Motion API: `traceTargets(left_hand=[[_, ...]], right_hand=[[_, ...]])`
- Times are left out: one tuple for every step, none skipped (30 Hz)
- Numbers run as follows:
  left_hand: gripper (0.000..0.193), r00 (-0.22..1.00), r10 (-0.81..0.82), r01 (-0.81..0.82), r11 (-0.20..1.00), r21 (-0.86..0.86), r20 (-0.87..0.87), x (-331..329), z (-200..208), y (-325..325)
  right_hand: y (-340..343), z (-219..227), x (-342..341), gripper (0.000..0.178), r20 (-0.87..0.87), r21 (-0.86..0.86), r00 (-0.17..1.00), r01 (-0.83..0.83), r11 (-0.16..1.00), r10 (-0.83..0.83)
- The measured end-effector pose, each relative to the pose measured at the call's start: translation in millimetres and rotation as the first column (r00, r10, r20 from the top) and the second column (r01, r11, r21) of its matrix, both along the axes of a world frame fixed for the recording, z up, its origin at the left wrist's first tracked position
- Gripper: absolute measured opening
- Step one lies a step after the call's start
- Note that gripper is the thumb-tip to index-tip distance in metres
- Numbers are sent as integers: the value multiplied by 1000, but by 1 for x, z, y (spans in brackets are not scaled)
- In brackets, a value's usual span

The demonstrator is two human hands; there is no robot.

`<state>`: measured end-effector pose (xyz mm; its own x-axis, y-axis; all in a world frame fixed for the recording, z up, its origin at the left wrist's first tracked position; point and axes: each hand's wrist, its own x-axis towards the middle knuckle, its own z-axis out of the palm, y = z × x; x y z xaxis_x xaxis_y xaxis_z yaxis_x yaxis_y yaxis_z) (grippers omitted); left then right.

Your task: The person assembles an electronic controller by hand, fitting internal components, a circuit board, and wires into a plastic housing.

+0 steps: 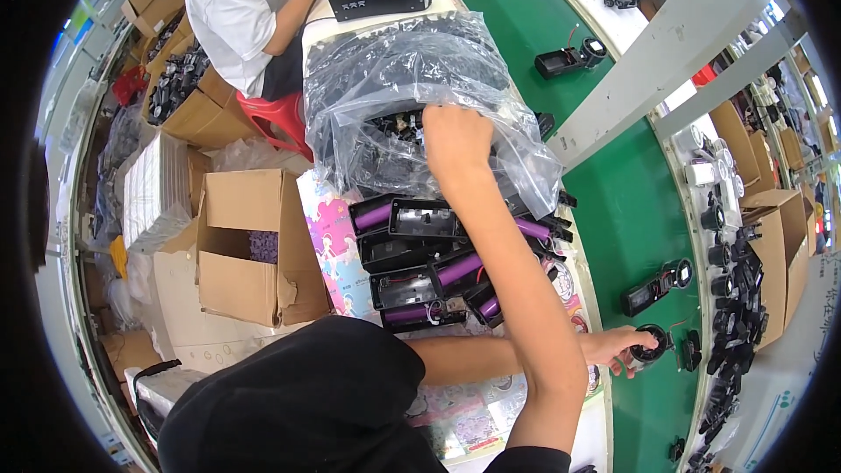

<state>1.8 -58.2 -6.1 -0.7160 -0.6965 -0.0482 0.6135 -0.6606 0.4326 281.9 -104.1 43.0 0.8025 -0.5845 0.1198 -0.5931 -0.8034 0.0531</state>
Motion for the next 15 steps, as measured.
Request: traceTargets(left_hand=[[42, 1000, 15, -15, 1000, -1, 3, 1, -1, 0], [42, 999, 34, -34, 999, -5, 11, 3, -2, -2], [42, 998, 53, -52, 999, -8, 18, 5, -4, -3], [42, 997, 70, -69, 998, -10, 25, 7, -6, -3], [43, 996, 81, -80, 997, -18, 30, 6, -7, -4], [43, 995, 89, -88, 996, -24, 35, 5, -8, -5], [43, 995, 93, -91, 995, -31, 40, 3, -8, -4], [44, 994, 102, -100, 994, -38, 47, 3, -9, -5], [44, 993, 104, -101, 994, -45, 53, 2, -9, -5], [44, 994, 97, -94, 994, -53, 57, -2, -9, -4], [45, 995, 83, -80, 995, -56, 59, -8, -11, -3], [45, 997, 53, -50, 997, -57, 55, -16, -7, 4], [46, 996, 50, -51, 999, 12, 79, -23, -5, 2], [43, 990, 130, -132, 990, 39, 51, -26, -7, 2], [44, 995, 85, -86, 996, 17, 42, -18, 0, -1]], right_hand=[[-3, 0, -1, 20, 22, 43, 999, 24, 999, -25], [-6, 0, -1, 19, 48, 86, 998, 43, 995, -48], [-7, -4, -1, 19, 95, 123, 994, 34, 992, -45], [-6, -7, 2, 19, 95, 124, 995, 30, 992, -42], [-7, -7, 4, 18, 82, 118, 997, 3, 993, -13], [-7, -6, 5, 18, 68, 113, 998, -21, 993, 14], [-7, -6, 4, 18, 67, 111, 998, -12, 994, 4], [-5, -2, 5, 18, 103, 173, 995, -4, 985, -14], [-4, 2, 3, 17, 137, 233, 990, 8, 972, -41], [-5, 6, -3, 17, 136, 231, 989, 28, 973, -61], [-7, 10, -15, 16, 282, 286, 958, -32, 958, -52], [-4, 20, -29, 15, 419, 329, 906, -83, 941, -66], [-3, 30, -43, 14, 475, 408, 875, -126, 904, -92], [5, 39, -58, 14, 546, 416, 833, -175, 892, -91], [13, 47, -79, 15, 609, 417, 785, -194, 888, -115]])
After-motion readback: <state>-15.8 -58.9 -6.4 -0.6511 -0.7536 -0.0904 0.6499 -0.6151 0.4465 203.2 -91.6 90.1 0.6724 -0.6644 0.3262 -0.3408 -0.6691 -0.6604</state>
